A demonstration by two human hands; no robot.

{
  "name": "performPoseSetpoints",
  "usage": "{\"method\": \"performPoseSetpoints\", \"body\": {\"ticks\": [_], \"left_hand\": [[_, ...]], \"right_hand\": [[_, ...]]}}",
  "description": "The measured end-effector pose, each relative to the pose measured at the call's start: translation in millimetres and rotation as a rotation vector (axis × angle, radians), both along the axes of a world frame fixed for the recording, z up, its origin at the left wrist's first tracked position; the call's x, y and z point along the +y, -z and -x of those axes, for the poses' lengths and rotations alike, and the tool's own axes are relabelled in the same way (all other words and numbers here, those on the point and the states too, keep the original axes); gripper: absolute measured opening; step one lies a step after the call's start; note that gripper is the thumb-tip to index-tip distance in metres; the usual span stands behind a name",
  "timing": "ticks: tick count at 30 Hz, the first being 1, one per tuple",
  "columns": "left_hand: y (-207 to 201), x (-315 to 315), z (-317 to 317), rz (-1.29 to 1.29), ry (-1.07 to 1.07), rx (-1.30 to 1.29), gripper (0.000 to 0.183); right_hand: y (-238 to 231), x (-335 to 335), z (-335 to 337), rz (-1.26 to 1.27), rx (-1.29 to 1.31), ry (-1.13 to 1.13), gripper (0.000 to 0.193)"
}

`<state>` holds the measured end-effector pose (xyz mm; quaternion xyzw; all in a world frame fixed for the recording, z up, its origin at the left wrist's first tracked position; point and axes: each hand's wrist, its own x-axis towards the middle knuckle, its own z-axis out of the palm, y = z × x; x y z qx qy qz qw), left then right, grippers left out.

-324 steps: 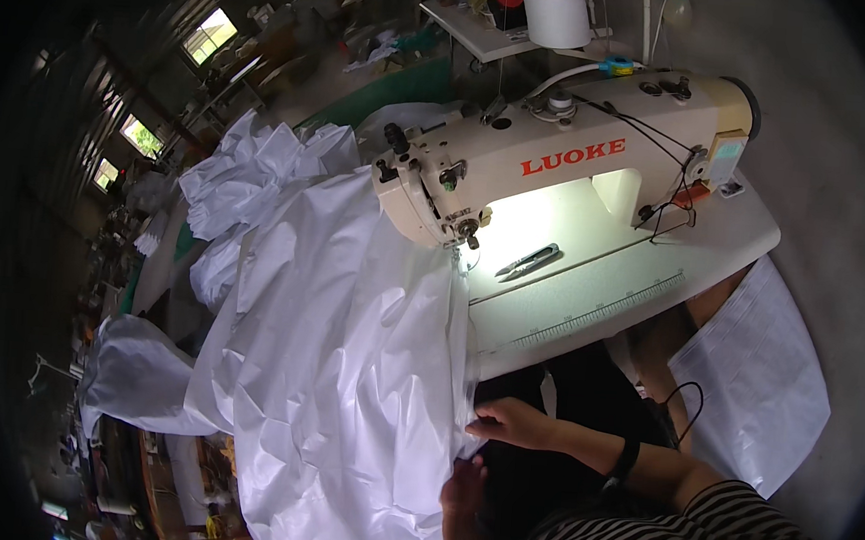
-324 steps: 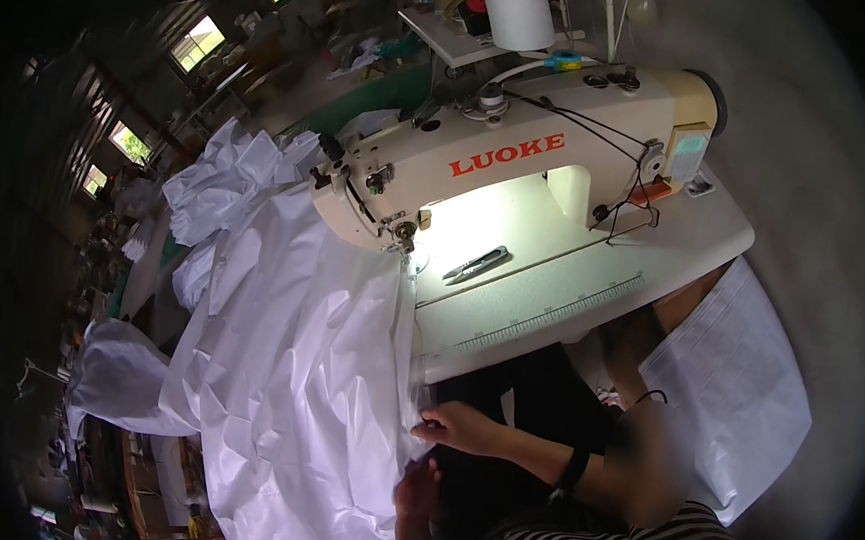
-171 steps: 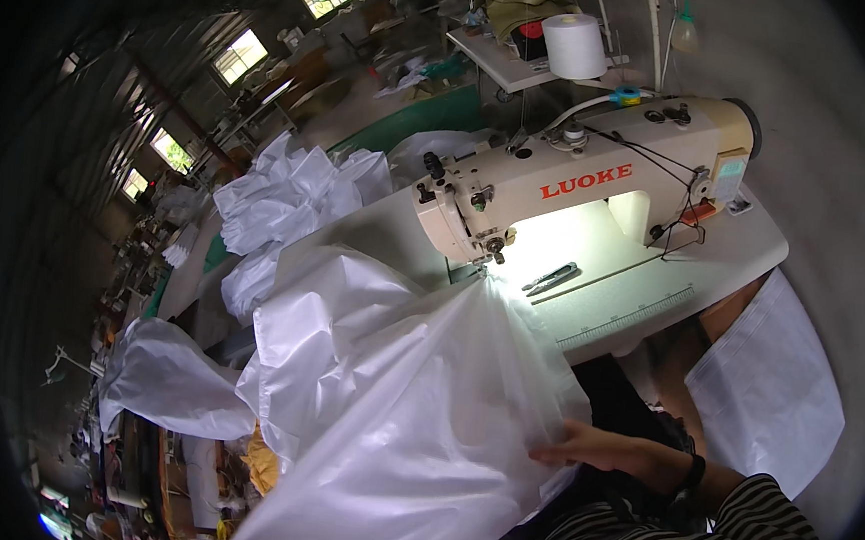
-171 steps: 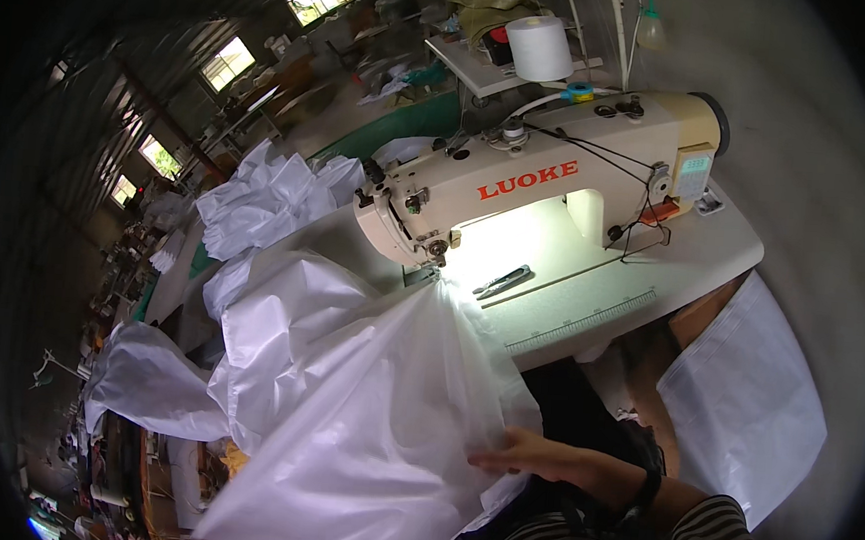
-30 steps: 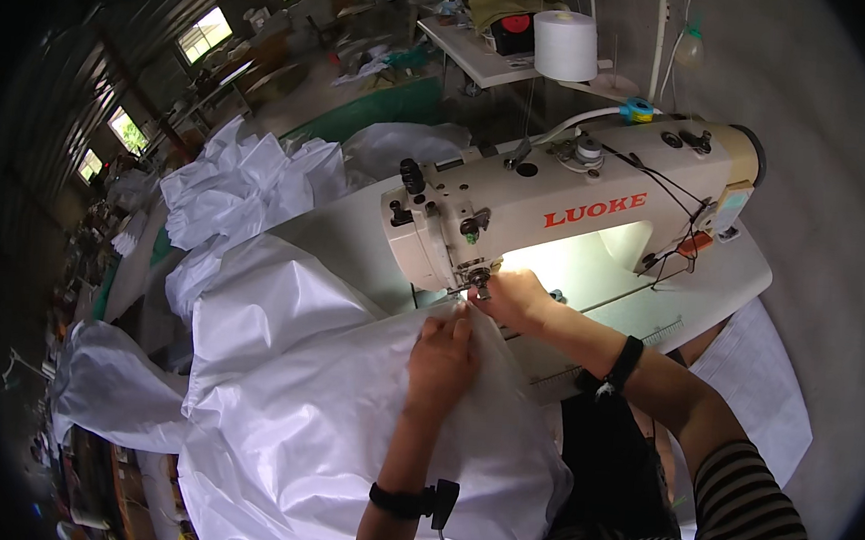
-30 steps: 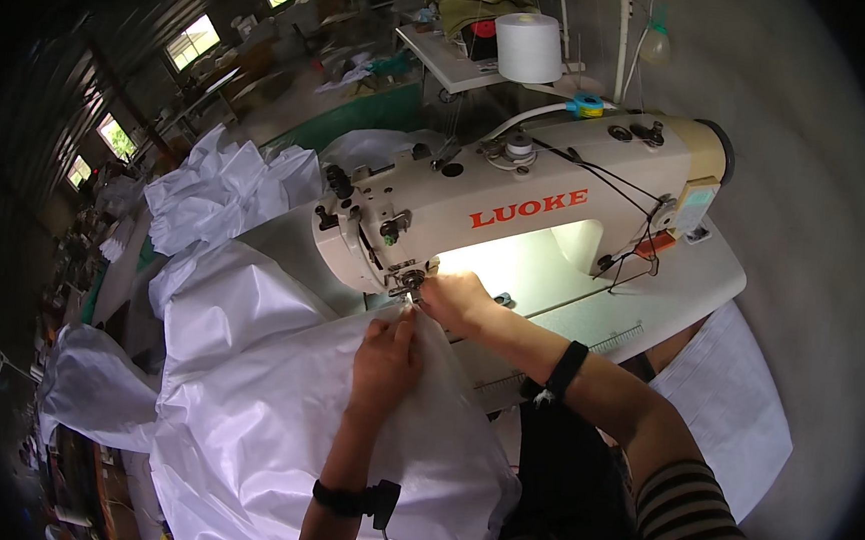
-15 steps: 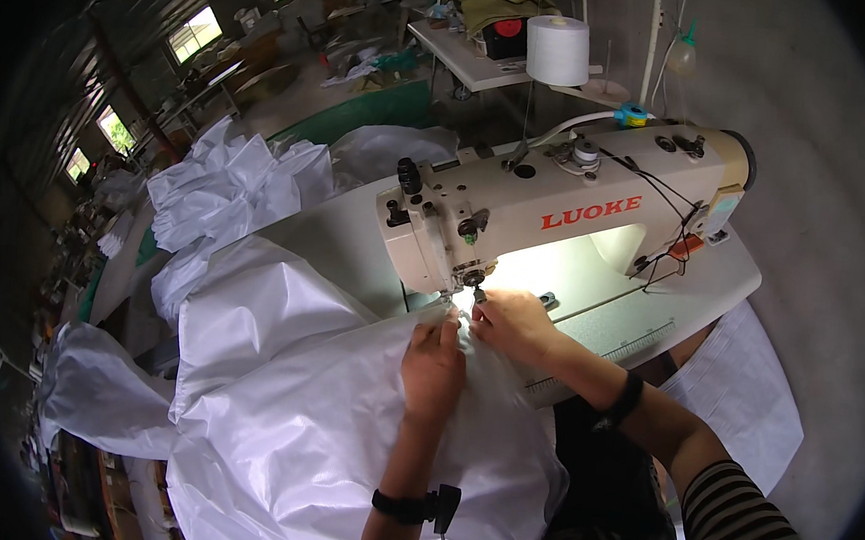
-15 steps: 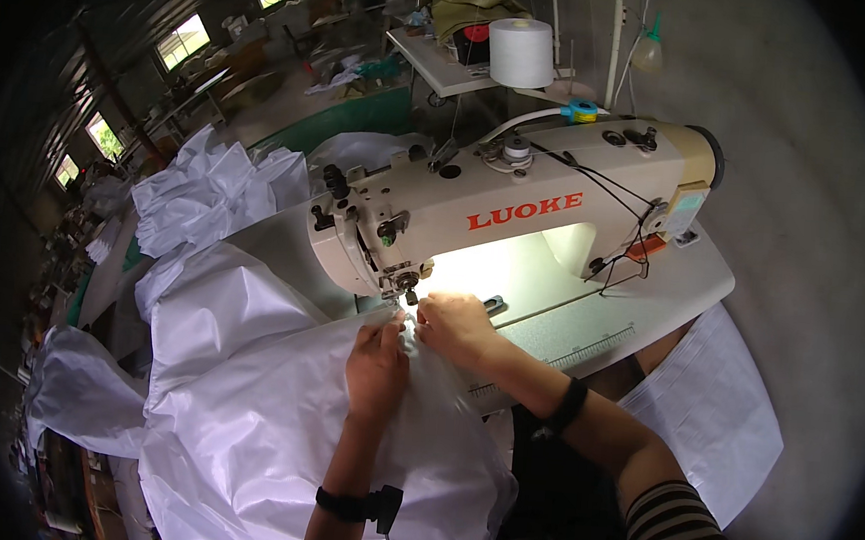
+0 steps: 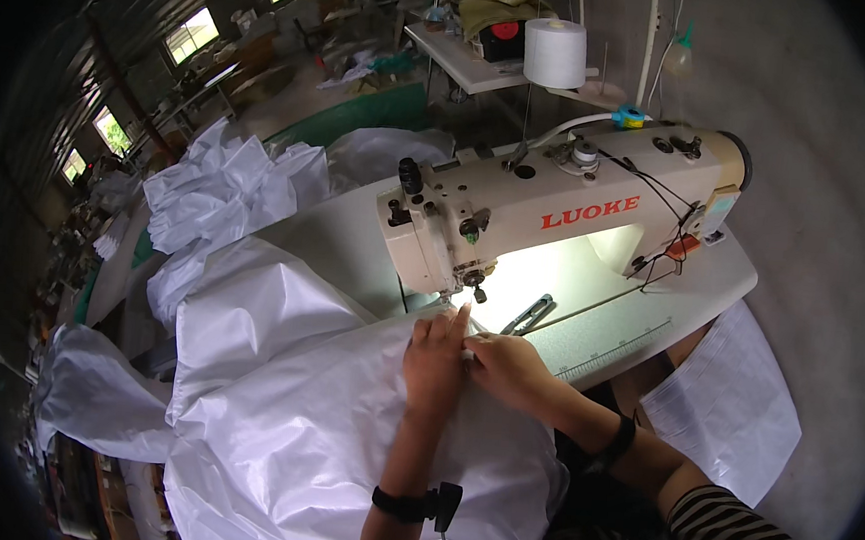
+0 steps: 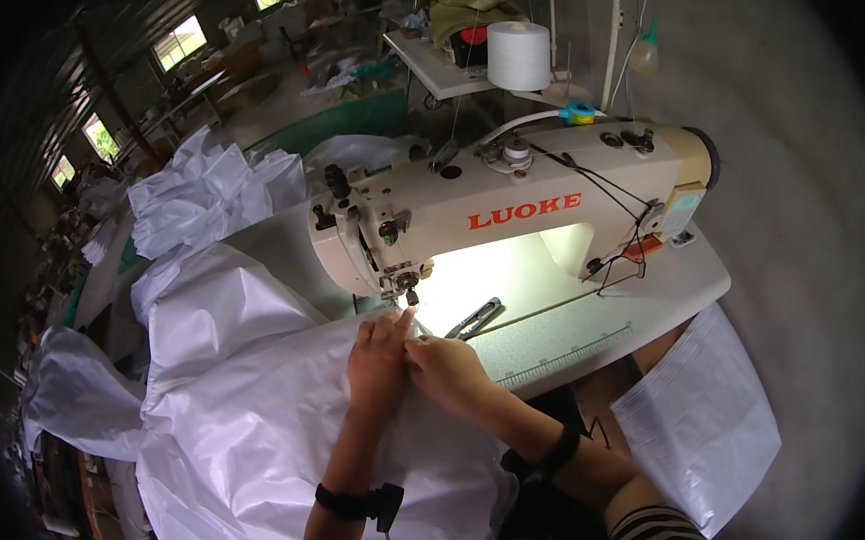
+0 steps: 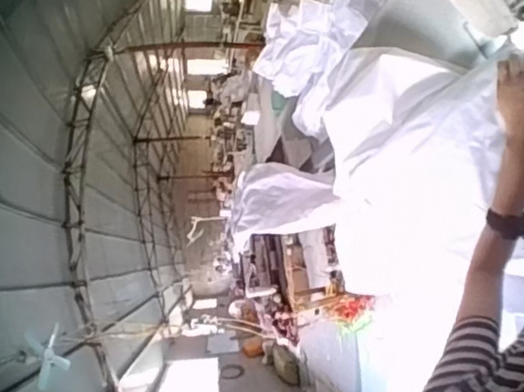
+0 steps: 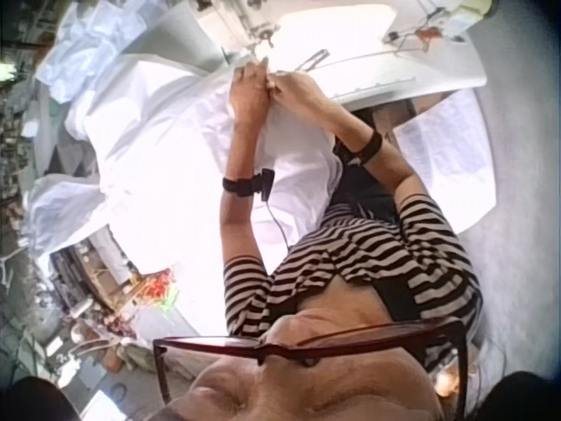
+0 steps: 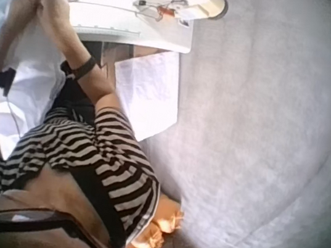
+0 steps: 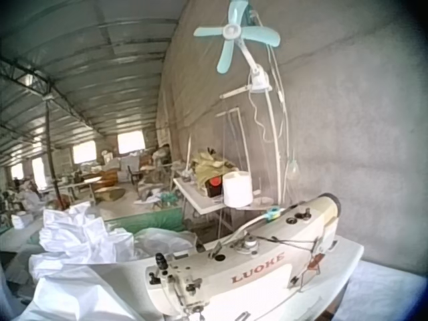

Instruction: Sewing large white plastic sheets using an industrial sewing machine.

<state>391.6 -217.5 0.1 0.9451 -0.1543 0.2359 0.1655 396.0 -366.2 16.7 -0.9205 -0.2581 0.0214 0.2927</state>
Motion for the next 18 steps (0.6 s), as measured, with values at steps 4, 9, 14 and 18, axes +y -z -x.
{"method": "performPoseSetpoints", "body": {"ticks": [4, 9, 14, 18], "left_hand": [[1, 2, 1, 0.025, -0.068, 0.031, 0.049], [7, 3, 0, 0.026, -0.046, -0.062, 0.043], [5, 0, 2, 0.004, -0.057, -0.046, 0.042], [14, 9, -1, 0.041, -0.038, -0.040, 0.040]], "right_hand": [[-6, -10, -1, -0.006, -0.380, 0.240, 0.021], [5, -7, -19, 0.023, -0.242, 0.224, 0.025], [2, -2, -19, -0.020, -0.069, 0.233, 0.016], [5, 6, -16, -0.131, -0.198, 0.229, 0.013]]}}
